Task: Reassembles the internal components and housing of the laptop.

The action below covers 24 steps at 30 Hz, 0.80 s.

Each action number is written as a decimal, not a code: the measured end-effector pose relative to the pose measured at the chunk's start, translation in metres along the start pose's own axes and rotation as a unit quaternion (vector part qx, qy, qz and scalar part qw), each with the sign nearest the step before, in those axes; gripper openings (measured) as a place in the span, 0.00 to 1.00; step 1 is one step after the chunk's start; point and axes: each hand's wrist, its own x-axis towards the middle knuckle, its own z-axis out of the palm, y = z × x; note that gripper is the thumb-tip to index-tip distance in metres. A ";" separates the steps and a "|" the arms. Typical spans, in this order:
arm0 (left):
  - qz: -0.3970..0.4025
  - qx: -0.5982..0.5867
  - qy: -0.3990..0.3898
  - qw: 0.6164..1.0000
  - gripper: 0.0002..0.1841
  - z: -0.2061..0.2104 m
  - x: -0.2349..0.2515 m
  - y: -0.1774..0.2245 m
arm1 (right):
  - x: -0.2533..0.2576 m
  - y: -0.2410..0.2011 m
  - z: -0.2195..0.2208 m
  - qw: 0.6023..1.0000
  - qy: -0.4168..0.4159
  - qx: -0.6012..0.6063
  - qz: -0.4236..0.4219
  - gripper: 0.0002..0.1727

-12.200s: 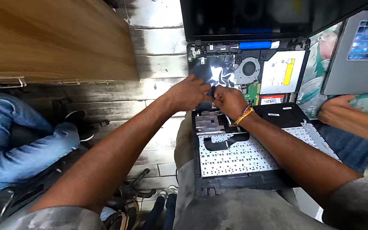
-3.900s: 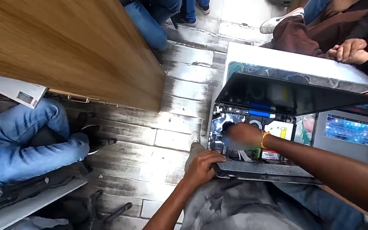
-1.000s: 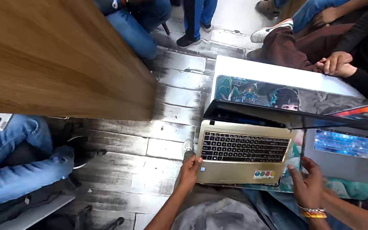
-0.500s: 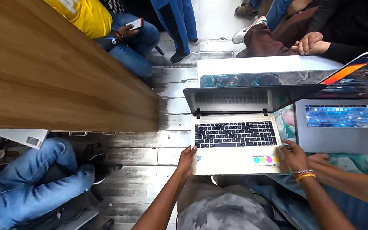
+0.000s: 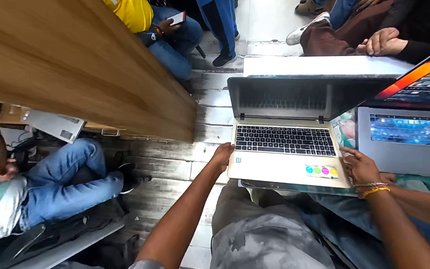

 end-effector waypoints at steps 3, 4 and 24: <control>0.010 -0.012 -0.001 1.000 0.15 0.001 0.000 0.002 | -0.013 0.022 -0.006 0.988 0.035 0.138 0.053 0.22; 0.012 -0.017 -0.003 1.000 0.15 0.000 0.000 0.000 | -0.020 0.037 -0.005 0.981 0.071 0.170 0.062 0.21; 0.018 -0.005 -0.112 0.994 0.14 -0.012 0.005 0.036 | -0.097 0.014 0.226 0.947 -0.026 -0.128 -0.292 0.23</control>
